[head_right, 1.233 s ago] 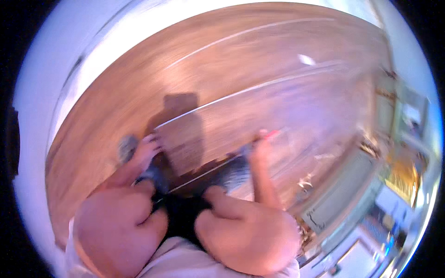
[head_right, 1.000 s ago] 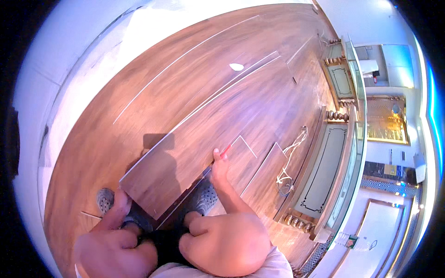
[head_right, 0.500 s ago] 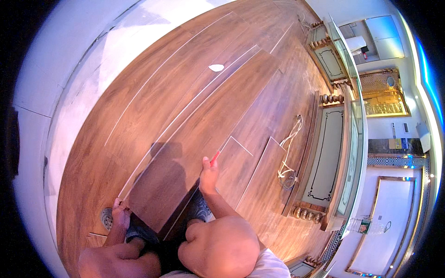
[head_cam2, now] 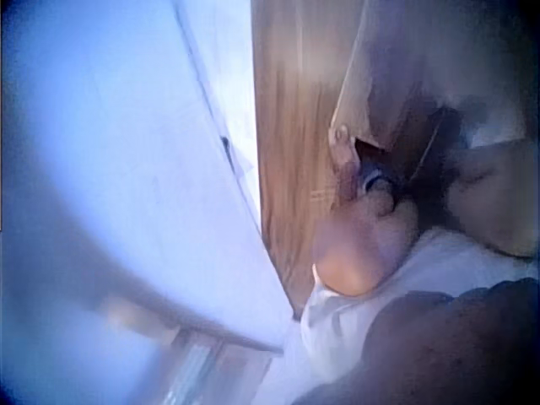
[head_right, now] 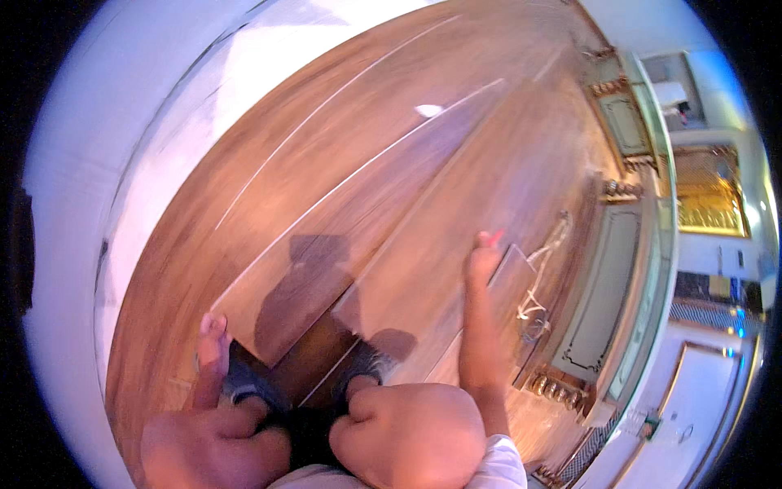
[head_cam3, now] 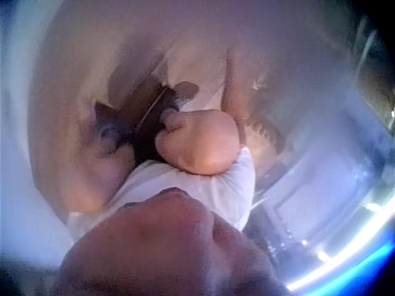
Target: The person measures and fits flooring planks along a wall, marking them with a pencil and checking the alignment by hand.
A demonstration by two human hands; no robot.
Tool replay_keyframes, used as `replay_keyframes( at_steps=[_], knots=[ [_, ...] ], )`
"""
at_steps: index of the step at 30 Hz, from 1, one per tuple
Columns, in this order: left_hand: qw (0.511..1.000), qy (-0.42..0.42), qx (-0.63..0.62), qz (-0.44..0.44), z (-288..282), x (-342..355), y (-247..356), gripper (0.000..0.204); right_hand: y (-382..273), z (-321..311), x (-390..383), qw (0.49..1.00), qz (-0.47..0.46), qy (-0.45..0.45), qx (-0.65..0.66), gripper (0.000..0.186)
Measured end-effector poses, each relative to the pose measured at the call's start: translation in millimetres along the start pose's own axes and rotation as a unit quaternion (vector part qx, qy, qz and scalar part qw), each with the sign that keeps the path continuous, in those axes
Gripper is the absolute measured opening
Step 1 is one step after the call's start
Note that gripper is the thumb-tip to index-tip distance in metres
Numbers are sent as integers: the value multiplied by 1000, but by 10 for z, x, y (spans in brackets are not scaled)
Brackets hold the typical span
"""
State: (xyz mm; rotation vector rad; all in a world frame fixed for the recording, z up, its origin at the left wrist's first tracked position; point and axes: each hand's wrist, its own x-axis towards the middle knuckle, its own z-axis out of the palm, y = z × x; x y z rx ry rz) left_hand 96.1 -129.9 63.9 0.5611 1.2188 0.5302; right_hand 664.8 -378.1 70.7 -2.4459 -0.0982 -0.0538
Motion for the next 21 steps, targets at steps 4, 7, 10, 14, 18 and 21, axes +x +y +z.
replay_keyframes(
  at_steps=[4, 7, 10, 14, 18, 21],
  knots=[
    [999, 15, -16, 33, 62, 242, 339, 32, 835, -486, 955, 997, -50, -39, -54, 60],
    [991, -46, -72, 103, 32, 434, 661, 25, 1161, -637, 1159, 969, 13, -177, 174, 46],
    [987, -35, -108, 111, 71, 279, 929, 27, 1254, -584, 884, 950, 82, -171, 250, 57],
    [970, -132, -153, 133, 98, 348, 1032, 33, 1503, -846, 1124, 989, 112, -77, 57, 53],
    [969, -133, -133, 162, 337, 114, 1237, 38, 1551, -791, 971, 989, 118, -90, -3, 43],
    [967, -131, -118, 183, 405, 109, 1296, 40, 1786, -837, 1149, 981, 135, -136, -27, 31]
  ],
)
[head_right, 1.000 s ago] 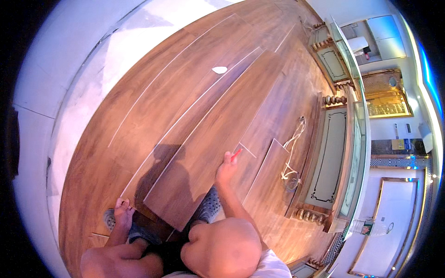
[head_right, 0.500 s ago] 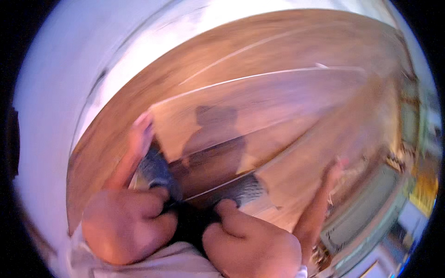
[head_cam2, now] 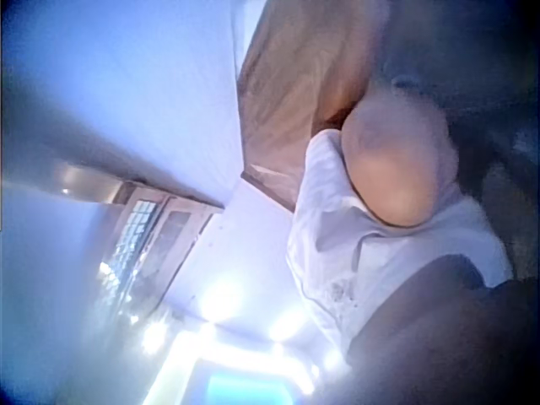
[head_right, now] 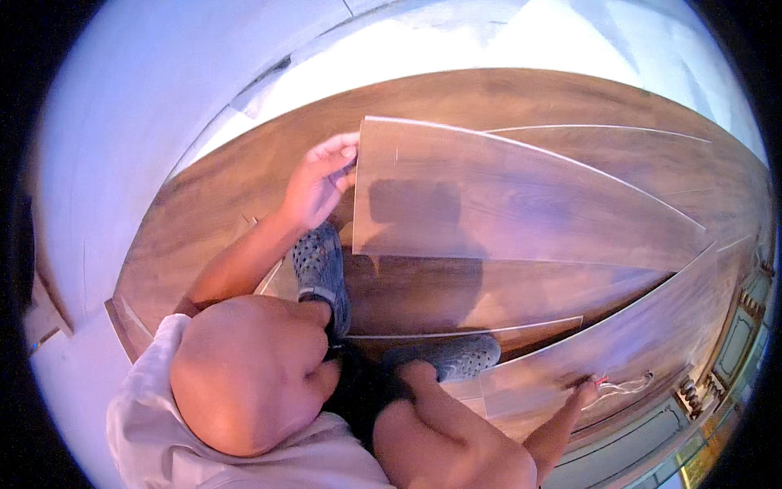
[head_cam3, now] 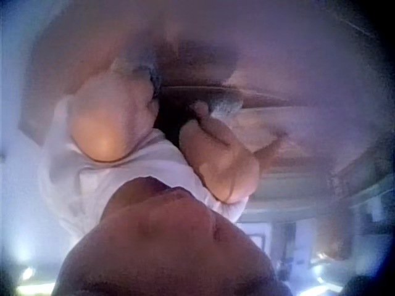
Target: The person measures and fits flooring planks along a wall, marking them with a pencil and checking the alignment by hand.
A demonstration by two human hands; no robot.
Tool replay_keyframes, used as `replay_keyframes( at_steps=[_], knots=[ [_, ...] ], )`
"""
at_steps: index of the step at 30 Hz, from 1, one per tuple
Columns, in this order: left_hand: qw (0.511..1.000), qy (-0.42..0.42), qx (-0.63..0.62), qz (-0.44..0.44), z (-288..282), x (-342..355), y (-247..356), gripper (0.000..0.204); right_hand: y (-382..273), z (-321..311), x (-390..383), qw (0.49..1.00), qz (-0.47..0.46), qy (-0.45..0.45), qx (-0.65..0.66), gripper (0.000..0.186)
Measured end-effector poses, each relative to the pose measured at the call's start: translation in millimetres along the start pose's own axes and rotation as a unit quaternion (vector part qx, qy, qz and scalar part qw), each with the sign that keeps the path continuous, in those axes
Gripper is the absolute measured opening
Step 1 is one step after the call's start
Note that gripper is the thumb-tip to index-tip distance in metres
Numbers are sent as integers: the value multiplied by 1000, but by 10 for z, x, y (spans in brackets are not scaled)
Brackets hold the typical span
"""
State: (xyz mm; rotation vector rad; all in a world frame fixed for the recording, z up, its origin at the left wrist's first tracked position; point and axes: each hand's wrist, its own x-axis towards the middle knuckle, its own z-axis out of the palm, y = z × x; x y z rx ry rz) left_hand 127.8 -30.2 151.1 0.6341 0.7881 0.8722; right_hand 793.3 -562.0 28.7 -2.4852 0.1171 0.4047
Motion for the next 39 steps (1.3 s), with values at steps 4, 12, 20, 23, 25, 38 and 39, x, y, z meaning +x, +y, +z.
replay_keyframes(
  at_steps=[4, 12, 20, 23, 25, 38, 39],
  knots=[
    [1000, 2, 2, -3, 46, 75, 17, 43, 122, -93, 241, 1000, -13, -13, 21, 23],
    [999, 15, 38, -22, 32, 109, 89, 51, -10, 367, -243, 993, 5, -8, -117, 24],
    [998, -60, -36, -11, 31, 69, 114, 70, 660, 138, 654, 992, -58, 14, -115, 43],
    [996, -61, -62, -14, 44, 68, 62, 77, 474, 21, 535, 982, -53, 29, -178, 54],
    [995, -69, -71, -18, 74, 44, 41, 82, 348, 150, 241, 933, -219, 53, -281, 58],
    [998, -30, -37, -37, 265, -260, 92, 78, -2299, 1903, -951, 933, -25, -192, 304, 52],
    [998, -31, -21, -41, 324, -268, 127, 76, -2456, 2002, -977, 924, -4, -182, 337, 44]
  ],
)
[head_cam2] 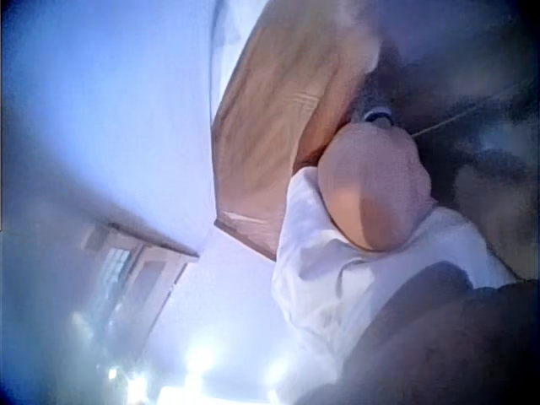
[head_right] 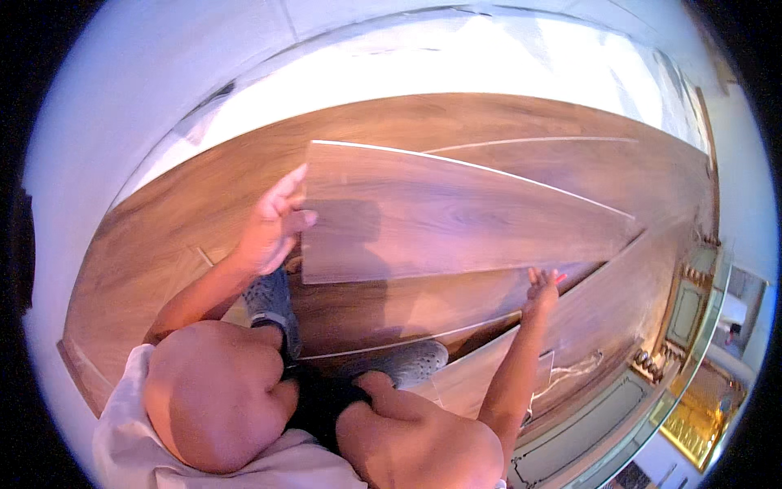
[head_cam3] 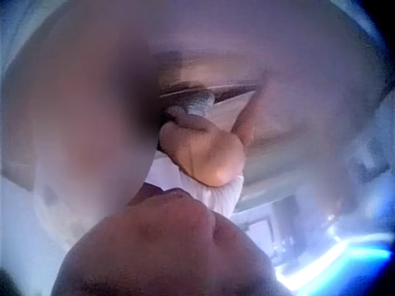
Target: The person measures and fits flooring planks along a wall, marking them with a pencil and checking the alignment by hand.
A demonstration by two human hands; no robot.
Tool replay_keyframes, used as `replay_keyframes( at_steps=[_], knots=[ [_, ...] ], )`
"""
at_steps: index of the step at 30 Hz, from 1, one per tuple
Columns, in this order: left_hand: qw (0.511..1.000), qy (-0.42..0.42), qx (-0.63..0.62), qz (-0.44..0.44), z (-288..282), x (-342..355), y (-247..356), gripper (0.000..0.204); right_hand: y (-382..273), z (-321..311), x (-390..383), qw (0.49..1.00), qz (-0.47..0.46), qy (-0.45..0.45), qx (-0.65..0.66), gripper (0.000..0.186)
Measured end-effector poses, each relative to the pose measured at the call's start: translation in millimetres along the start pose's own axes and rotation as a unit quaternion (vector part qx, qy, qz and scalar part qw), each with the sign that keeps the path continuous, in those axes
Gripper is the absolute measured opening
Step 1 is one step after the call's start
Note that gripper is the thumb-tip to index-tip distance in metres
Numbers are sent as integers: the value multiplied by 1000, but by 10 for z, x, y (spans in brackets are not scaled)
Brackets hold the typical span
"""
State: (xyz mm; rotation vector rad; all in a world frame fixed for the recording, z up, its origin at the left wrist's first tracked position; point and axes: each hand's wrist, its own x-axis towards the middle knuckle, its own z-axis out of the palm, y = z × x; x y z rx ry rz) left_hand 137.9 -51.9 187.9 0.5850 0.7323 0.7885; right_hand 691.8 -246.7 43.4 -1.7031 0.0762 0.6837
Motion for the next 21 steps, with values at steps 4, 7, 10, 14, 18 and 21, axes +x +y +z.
replay_keyframes(
  at_steps=[4, 7, 10, 14, 18, 21],
  knots=[
    [996, -87, 25, 17, 94, -36, 118, 67, -408, -516, 834, 891, -52, -397, 213, 30],
    [997, 13, 68, 14, -315, -461, 308, 65, -310, 470, -140, 978, 41, -87, 184, 20],
    [993, 48, 84, 67, -729, -719, 518, 66, -502, 665, -681, 964, 43, -148, 215, 17],
    [985, 130, 67, 92, -1292, -1051, 780, 67, -477, 1165, -1334, 959, 46, -228, 162, 14],
    [968, 208, 75, 117, -2094, -1503, 831, 62, -290, 1541, -1634, 947, 83, -306, 42, 17],
    [960, 235, 54, 142, -2438, -1774, 879, 59, -335, 1977, -2060, 920, 139, -365, -37, 16]
  ],
)
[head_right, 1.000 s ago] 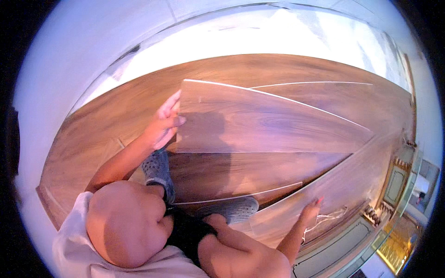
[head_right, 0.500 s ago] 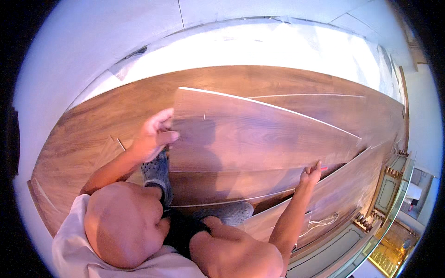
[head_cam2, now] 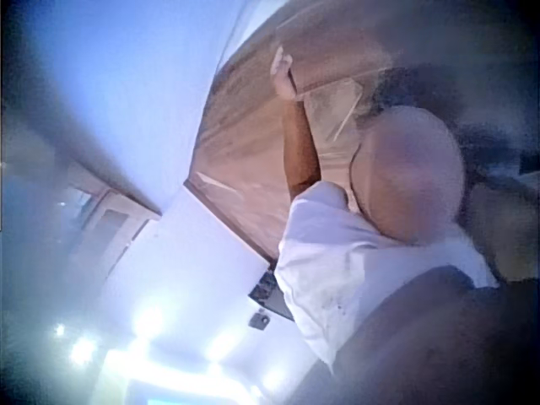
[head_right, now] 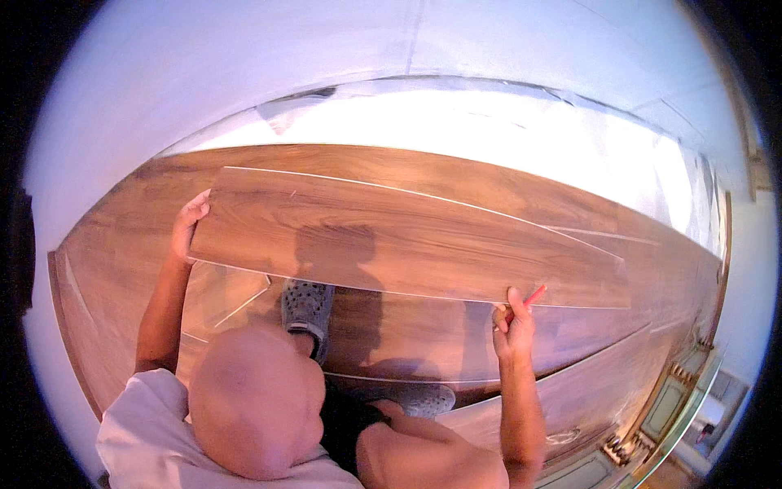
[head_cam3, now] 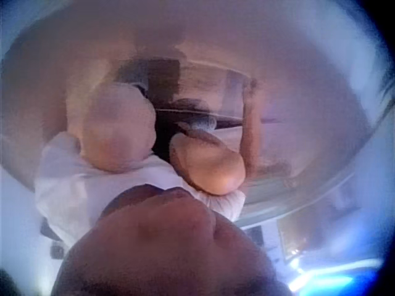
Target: The person measures and fits flooring planks along a wall, marking them with a pencil and checking the alignment by hand.
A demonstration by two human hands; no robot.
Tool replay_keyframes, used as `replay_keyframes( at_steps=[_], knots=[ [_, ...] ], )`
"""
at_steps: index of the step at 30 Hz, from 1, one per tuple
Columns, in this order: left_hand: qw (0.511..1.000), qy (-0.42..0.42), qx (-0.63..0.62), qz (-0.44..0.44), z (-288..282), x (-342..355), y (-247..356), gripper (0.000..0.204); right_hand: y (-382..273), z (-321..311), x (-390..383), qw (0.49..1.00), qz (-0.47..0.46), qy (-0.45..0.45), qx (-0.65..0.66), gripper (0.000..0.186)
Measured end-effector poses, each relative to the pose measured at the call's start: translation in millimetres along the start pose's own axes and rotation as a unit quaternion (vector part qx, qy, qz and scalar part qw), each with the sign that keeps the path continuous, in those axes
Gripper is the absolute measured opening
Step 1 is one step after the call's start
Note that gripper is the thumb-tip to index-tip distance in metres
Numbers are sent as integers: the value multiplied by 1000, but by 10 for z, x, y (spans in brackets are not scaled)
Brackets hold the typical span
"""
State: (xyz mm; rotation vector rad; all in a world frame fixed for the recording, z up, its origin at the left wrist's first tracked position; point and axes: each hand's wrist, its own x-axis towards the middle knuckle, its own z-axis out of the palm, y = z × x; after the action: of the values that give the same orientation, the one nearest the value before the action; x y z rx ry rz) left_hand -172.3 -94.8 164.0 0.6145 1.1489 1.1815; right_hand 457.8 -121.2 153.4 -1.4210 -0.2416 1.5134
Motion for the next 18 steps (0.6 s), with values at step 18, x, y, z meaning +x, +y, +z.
replay_keyframes(
  at_steps=[18],
  knots=[
    [953, 138, -270, 13, -228, 149, -201, 32, 1020, 2516, 678, 973, 204, -68, -89, 19]
  ],
)
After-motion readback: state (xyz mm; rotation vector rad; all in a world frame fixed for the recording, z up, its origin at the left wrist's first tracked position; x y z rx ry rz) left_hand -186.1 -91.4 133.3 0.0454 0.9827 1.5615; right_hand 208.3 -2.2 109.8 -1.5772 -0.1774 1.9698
